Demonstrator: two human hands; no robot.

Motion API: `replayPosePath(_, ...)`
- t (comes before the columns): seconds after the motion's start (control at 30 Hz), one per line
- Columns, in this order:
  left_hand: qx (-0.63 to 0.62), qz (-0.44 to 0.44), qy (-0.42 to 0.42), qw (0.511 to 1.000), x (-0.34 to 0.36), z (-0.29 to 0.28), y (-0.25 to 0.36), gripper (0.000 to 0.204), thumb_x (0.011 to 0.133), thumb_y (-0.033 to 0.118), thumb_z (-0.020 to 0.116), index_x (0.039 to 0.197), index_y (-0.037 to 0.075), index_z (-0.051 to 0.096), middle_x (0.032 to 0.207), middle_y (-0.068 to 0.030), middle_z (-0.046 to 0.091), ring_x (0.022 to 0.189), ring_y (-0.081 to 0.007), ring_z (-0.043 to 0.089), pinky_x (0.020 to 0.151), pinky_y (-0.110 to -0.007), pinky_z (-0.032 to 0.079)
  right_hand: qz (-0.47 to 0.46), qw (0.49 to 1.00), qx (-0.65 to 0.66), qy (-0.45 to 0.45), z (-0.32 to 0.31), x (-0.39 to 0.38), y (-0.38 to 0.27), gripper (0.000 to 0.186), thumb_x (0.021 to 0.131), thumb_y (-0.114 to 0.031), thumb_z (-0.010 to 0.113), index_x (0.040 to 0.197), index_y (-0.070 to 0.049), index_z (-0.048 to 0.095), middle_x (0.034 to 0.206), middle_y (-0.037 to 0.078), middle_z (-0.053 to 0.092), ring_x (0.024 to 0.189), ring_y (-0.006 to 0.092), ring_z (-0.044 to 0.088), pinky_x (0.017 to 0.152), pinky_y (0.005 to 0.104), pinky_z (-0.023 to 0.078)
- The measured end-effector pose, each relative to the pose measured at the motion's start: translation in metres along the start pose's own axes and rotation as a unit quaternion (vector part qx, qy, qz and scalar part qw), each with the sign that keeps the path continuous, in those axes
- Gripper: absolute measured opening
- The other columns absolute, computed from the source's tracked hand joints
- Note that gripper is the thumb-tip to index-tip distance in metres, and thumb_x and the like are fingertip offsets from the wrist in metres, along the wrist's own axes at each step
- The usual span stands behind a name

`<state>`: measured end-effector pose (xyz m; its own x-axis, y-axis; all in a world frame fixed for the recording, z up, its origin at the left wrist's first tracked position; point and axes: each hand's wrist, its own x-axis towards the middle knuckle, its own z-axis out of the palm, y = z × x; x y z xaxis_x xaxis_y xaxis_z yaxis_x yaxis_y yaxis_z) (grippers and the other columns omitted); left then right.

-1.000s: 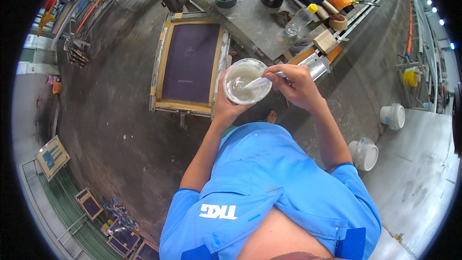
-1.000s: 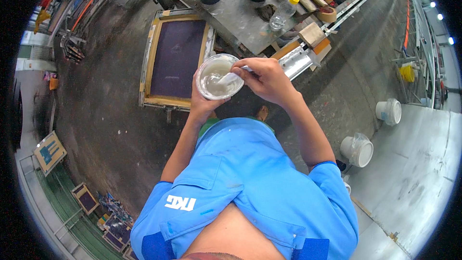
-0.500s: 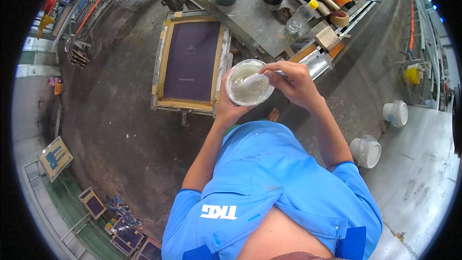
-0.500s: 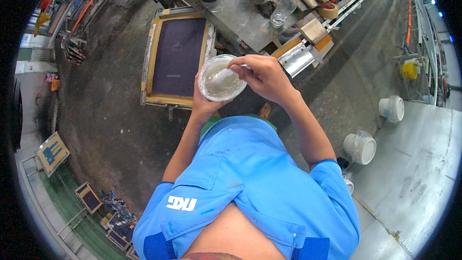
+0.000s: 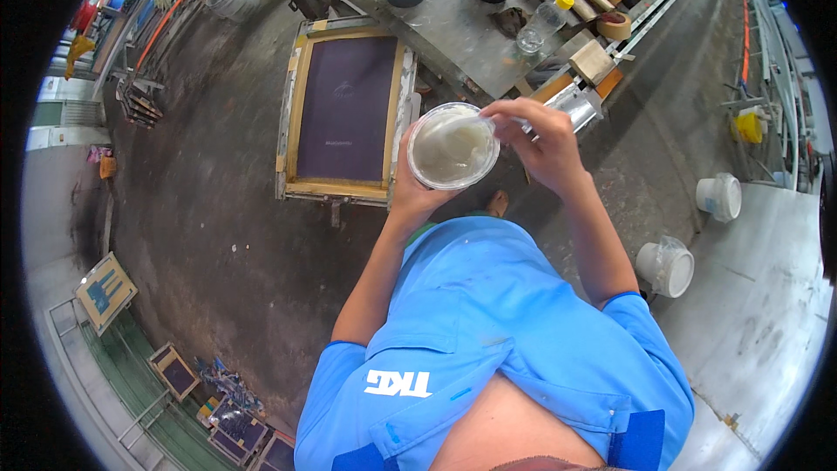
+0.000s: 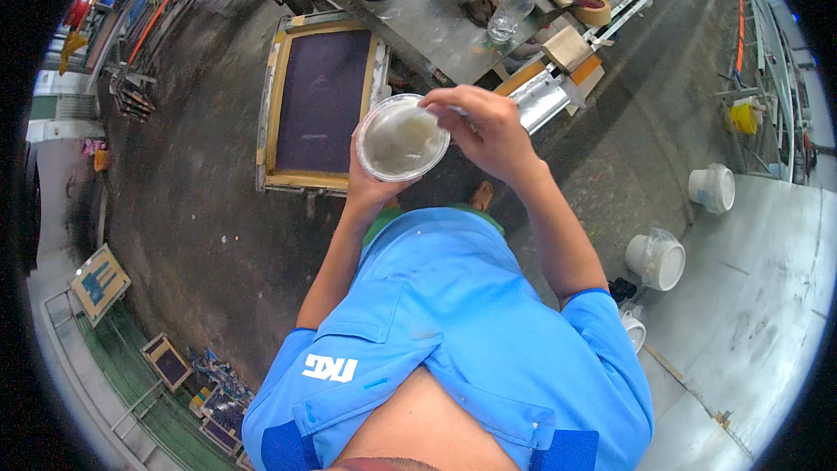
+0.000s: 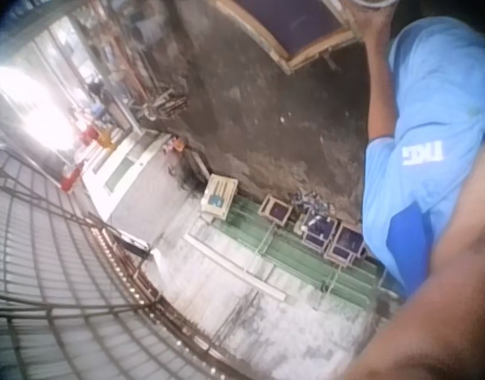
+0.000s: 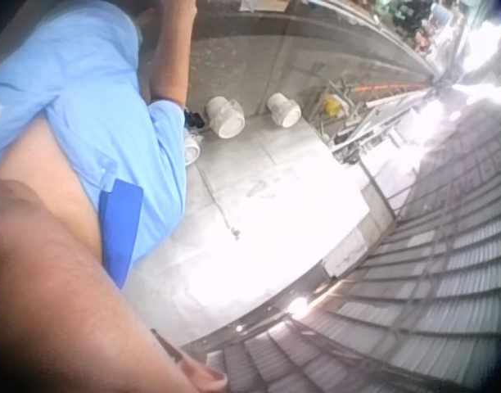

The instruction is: The person mixes a white liquid in a plastic cup using a stick, repeatedly adding clear liquid from a bottle. The person then pours the mixture onto a screen printing frame and adjusts the frame's position.

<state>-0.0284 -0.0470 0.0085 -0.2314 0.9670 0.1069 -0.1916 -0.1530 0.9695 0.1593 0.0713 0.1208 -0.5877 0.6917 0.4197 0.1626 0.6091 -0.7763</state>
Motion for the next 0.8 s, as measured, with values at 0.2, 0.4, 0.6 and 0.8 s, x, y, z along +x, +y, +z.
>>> replayPosePath(0.2, -0.04, -0.015, 0.013, 0.999, 0.001, 0.003, 0.013, 0.115, 0.068, 0.014, 0.096, 0.16, 0.007, 0.026, 0.154, -0.0112, 0.043, 0.144, -0.0253, 0.045, 0.12, -0.042, 0.038, 0.003, 0.997, -0.07, -0.042, -0.019, 0.003, 0.001, 0.012, 0.095, -0.004, 0.071, 0.106, -0.002, 0.074, 0.092, 0.013, 0.075, 0.076, 0.0211, 0.073, 0.065, 0.0333, 0.056)
replayPosePath(0.4, -0.023, -0.016, -0.024, 0.999, -0.003, -0.005, -0.003, 0.118, 0.066, 0.008, 0.095, 0.16, 0.007, 0.025, 0.154, -0.0106, 0.043, 0.143, -0.0248, 0.046, 0.119, -0.041, 0.04, 0.018, 0.999, 0.021, -0.038, 0.005, -0.003, -0.009, 0.014, 0.095, -0.005, 0.072, 0.108, -0.003, 0.075, 0.091, 0.013, 0.076, 0.077, 0.0229, 0.073, 0.068, 0.0343, 0.056)
replayPosePath(0.6, -0.017, -0.025, 0.004, 1.0, 0.0, 0.002, 0.014, 0.116, 0.067, 0.011, 0.095, 0.16, 0.007, 0.026, 0.155, -0.0104, 0.042, 0.144, -0.0247, 0.045, 0.12, -0.042, 0.039, -0.01, 0.996, -0.091, -0.014, -0.016, 0.007, 0.003, 0.013, 0.095, -0.008, 0.072, 0.106, -0.002, 0.074, 0.092, 0.013, 0.076, 0.077, 0.0244, 0.074, 0.068, 0.0345, 0.057)
replayPosePath(0.8, -0.028, -0.013, -0.034, 0.999, 0.002, 0.0, 0.001, 0.114, 0.068, 0.009, 0.094, 0.16, 0.007, 0.025, 0.154, -0.0103, 0.042, 0.145, -0.0248, 0.044, 0.122, -0.042, 0.037, 0.011, 0.997, 0.001, -0.078, -0.002, -0.001, -0.009, 0.013, 0.094, -0.005, 0.071, 0.106, -0.002, 0.074, 0.089, 0.013, 0.075, 0.077, 0.0253, 0.073, 0.07, 0.0358, 0.057)
